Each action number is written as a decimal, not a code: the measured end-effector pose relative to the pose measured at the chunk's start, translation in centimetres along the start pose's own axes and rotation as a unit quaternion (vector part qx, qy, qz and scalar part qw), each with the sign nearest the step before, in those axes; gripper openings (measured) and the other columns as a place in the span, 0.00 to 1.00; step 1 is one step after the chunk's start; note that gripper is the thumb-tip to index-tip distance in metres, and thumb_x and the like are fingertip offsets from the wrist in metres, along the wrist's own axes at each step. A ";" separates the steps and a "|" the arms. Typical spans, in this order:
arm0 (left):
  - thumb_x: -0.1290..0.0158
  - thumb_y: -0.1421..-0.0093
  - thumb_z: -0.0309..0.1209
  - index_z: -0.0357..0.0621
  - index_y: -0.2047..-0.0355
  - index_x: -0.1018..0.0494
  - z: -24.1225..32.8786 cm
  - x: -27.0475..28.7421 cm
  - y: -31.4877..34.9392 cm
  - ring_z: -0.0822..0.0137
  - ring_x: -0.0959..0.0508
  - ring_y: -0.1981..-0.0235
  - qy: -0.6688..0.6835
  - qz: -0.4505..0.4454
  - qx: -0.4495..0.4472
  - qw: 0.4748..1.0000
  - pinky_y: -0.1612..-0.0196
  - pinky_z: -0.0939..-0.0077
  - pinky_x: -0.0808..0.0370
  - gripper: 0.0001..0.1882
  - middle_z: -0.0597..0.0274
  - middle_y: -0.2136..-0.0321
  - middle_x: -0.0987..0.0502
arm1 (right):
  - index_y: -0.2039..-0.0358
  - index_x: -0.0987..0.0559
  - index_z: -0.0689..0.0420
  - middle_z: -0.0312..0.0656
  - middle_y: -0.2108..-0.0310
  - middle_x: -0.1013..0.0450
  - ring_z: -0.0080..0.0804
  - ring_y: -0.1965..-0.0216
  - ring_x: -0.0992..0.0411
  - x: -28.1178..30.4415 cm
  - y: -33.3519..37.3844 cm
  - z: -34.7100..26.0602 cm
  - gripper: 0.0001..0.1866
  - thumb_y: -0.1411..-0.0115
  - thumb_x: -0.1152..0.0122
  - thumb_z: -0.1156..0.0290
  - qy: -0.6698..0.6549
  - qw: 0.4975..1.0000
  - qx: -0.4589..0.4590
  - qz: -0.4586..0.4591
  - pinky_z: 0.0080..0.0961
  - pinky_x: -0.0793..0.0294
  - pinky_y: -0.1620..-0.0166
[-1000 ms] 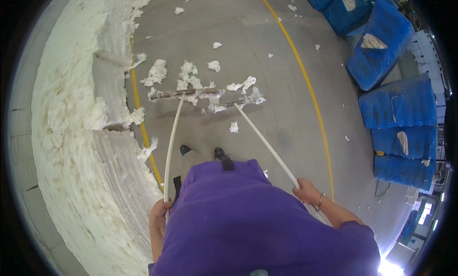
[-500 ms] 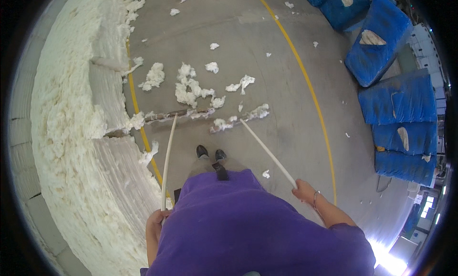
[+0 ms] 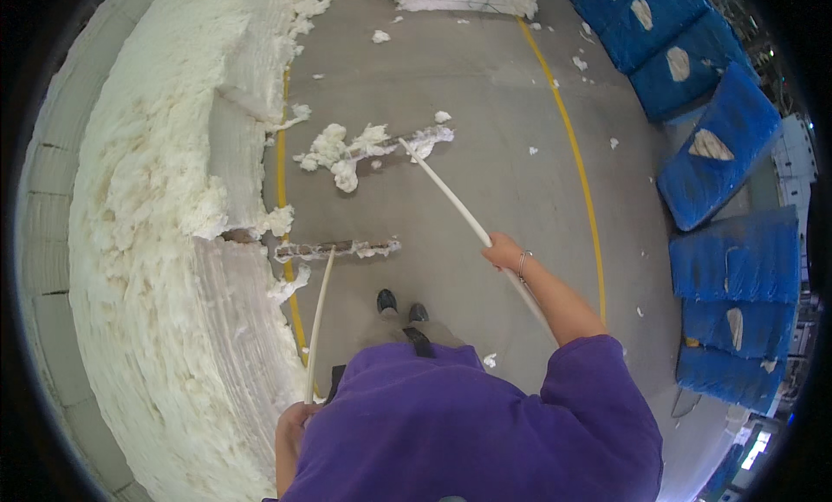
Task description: The person uses two long-handled rakes to gather loose white cotton fibers from the floor into a larger pile. They repeatedly push and pull the rakes across the concrete, consolidating scattered cotton along a marked aisle.
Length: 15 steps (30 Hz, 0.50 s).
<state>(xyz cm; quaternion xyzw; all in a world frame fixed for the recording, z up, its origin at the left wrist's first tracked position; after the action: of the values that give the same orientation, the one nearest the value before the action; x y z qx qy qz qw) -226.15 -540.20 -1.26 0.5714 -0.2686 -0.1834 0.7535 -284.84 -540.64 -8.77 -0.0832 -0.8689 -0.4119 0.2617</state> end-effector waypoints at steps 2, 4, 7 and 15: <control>0.45 0.53 0.28 0.43 0.81 0.30 0.4 0.3 -0.2 0.70 0.30 0.81 0.018 -0.003 -0.006 1.000 0.79 0.76 0.35 0.05 0.66 0.85 0.31 | 0.72 0.29 0.69 0.45 0.85 0.32 0.31 0.87 0.32 0.3 -0.7 -2.3 0.11 0.52 0.51 0.72 -0.013 1.000 0.006 0.021 0.30 0.32 0.83; 0.45 0.53 0.28 0.43 0.81 0.30 1.1 0.5 -0.5 0.70 0.30 0.81 0.036 -0.006 -0.016 0.999 0.79 0.77 0.36 0.05 0.66 0.85 0.31 | 0.75 0.29 0.68 0.43 0.86 0.33 0.30 0.88 0.33 0.6 -0.6 -3.6 0.11 0.52 0.50 0.71 -0.019 0.999 0.009 0.031 0.29 0.32 0.84; 0.45 0.53 0.29 0.42 0.81 0.30 2.7 1.1 -2.2 0.70 0.30 0.81 0.087 -0.012 -0.052 0.995 0.79 0.77 0.36 0.06 0.66 0.85 0.31 | 0.78 0.29 0.67 0.41 0.88 0.34 0.28 0.88 0.34 0.8 0.3 -3.8 0.11 0.51 0.49 0.70 -0.018 0.999 0.014 0.032 0.27 0.32 0.84; 0.44 0.54 0.30 0.38 0.81 0.28 -1.2 3.7 -15.2 0.68 0.30 0.80 -0.017 -0.066 -0.064 0.996 0.77 0.74 0.36 0.07 0.62 0.84 0.30 | 0.73 0.30 0.62 0.36 0.84 0.34 0.23 0.85 0.35 -8.5 2.9 3.7 0.12 0.45 0.45 0.65 -0.222 0.959 -0.115 -0.133 0.22 0.34 0.83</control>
<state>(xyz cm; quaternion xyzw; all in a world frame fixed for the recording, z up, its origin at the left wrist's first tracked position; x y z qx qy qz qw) -221.98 -545.69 -15.41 0.5354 -0.2313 -0.2591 0.7699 -277.99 -535.36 -13.19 -0.0853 -0.8552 -0.5112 -0.0063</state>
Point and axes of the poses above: each hand's wrist, its own y-axis away from the middle knuckle, its own x-axis out of the back of the hand, z = x × y, the point moved 10 cm from there along -y, towards the middle knuckle
